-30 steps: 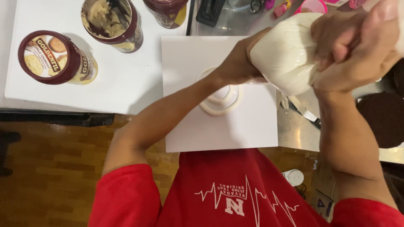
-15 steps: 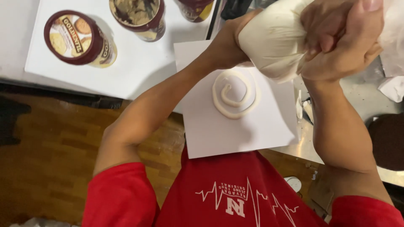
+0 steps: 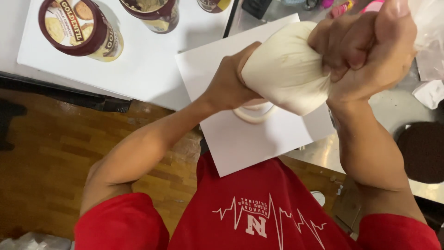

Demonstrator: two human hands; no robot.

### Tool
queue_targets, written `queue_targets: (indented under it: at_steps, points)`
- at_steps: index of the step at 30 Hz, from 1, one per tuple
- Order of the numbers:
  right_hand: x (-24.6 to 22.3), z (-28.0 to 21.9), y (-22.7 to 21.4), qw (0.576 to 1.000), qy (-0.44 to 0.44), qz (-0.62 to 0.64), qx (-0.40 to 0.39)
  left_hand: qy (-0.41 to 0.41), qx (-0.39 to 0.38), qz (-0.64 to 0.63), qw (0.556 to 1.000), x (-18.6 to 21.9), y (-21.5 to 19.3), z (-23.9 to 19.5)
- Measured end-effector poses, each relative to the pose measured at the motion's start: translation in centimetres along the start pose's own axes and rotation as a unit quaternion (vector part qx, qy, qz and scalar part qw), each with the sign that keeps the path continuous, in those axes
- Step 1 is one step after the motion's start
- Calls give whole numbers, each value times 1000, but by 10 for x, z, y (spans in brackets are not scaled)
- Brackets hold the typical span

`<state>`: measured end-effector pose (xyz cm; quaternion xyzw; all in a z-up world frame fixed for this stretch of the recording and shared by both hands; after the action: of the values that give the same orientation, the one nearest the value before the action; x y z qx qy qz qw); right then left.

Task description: Assembling a layered chocolate cake by applying frosting from a piping bag.

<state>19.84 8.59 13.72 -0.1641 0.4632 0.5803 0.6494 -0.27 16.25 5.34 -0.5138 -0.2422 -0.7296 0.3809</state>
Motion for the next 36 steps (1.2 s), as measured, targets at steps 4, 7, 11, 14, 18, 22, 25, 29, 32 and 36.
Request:
queue_targets:
  at_steps: [4,7,11,14,18,22,25,29,32,36]
  points:
    - [-42,7,58,774,224,514,294,-24,10,-22,999,13,19,-19]
    - [-28,-21,-13,994,108,-17,27,-25,19,-42,999,15,34,-26]
    - [-43,-30,-20,991,95,-81,54,-22,14,-58,998,13,55,-30]
    - [-53,-33,-32,991,69,-114,0,-35,5,-85,996,6,74,-30]
    - [-56,-32,-66,988,97,-115,-17,-80,-18,-122,989,-6,96,-19]
    - [-54,-28,-102,991,79,-103,14,-78,-43,-162,983,0,109,2]
    - [-50,-23,-113,993,66,-98,22,-42,-49,-166,984,-9,120,20]
    - [-48,-14,-113,993,51,-95,38,-21,-49,-138,989,-46,130,45]
    - [-44,2,-91,984,-26,-173,32,-31,-69,-100,992,-62,125,66]
    - [-28,12,-84,992,-90,-85,-13,44,-78,-86,992,-76,111,89]
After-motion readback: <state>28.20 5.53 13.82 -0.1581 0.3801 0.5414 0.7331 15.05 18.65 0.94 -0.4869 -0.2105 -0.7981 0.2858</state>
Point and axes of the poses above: each hand's wrist, its own z-axis towards the middle knuckle, its own y-axis out of the palm, x = y × z, the point moved 2 cm from there along z, towards the middle knuckle, and after that the axes turned 11 degrees about x, right-handed, at the moved point
